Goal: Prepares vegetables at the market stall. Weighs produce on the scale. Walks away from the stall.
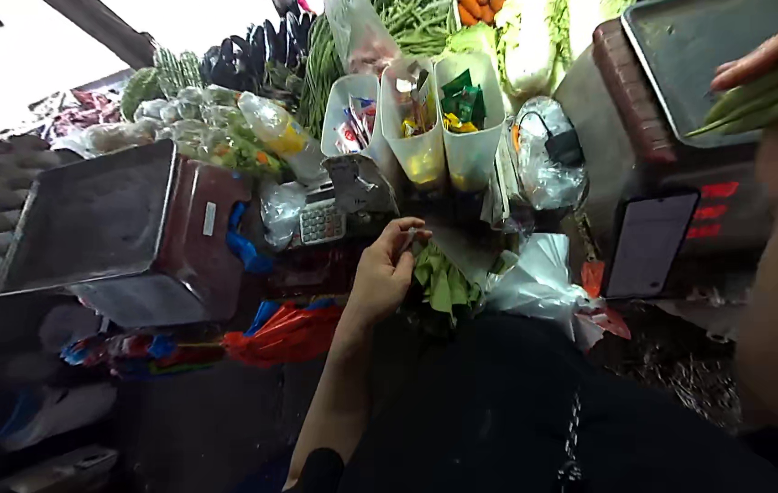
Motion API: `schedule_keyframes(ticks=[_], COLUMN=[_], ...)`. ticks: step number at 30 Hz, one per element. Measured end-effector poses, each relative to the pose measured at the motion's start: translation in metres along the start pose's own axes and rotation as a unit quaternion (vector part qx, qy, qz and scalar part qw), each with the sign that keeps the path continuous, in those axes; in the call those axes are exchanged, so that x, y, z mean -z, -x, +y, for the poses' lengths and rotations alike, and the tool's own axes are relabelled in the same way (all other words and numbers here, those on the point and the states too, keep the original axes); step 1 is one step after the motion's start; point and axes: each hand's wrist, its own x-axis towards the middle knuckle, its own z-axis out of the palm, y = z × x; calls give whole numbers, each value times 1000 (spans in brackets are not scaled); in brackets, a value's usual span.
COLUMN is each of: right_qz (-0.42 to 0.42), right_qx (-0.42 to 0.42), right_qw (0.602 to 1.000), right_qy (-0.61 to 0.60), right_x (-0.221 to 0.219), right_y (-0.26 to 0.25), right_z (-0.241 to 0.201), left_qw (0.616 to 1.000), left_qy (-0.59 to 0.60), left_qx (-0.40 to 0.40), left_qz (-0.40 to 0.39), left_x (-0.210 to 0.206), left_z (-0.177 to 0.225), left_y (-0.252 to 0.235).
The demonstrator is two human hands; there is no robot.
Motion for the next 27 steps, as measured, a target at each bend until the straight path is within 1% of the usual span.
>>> schedule_keyframes(ticks=[2,4,6,9,11,13,15,16,18,19,20,22,23,25,27], right_qz=[-72,-128,-168,-191,-193,-189,-181,-184,-218,-253,-296,-372,-387,-395,-412], right_qx=[-8,-42,-85,-114,-101,-85,-92,-104,-118,-126,-142,-193,-222,-259,-292], right_qw=[993,970,945,930,932,933,943,951,961,957,944,903,886,864,839], right_qy=[-95,-202,-268,-292,-291,-293,-262,-225,-124,-65,-8,94,126,175,202], right_x=[-45,-91,-131,-184,-214,-236,-247,-250,-253,-253,-252,-249,-246,-236,-221], right_y=[20,43,65,89,103,115,124,128,130,127,124,118,115,111,109], right_z=[-18,-22,-15,-1,16,34,53,62,74,77,77,75,71,65,55], left_qw=[994,978,970,973,973,971,975,977,974,974,975,975,975,970,962], left_qy=[-98,-175,-208,-202,-201,-212,-200,-194,-210,-208,-203,-195,-197,-219,-256], left_qx=[-43,-95,-114,-111,-109,-108,-95,-88,-86,-89,-94,-103,-106,-104,-88], left_qz=[33,66,55,9,-14,-14,-12,-10,-10,-9,-11,-13,-10,-15,-41], left_x=[0,-4,-6,-10,-7,-1,0,-1,-3,-3,-4,-5,-5,-4,-2], left_z=[-6,-13,-17,-15,-19,-24,-26,-27,-31,-33,-34,-35,-34,-29,-24], left_y=[-6,-13,-18,-21,-22,-20,-19,-19,-19,-20,-20,-21,-21,-21,-22])
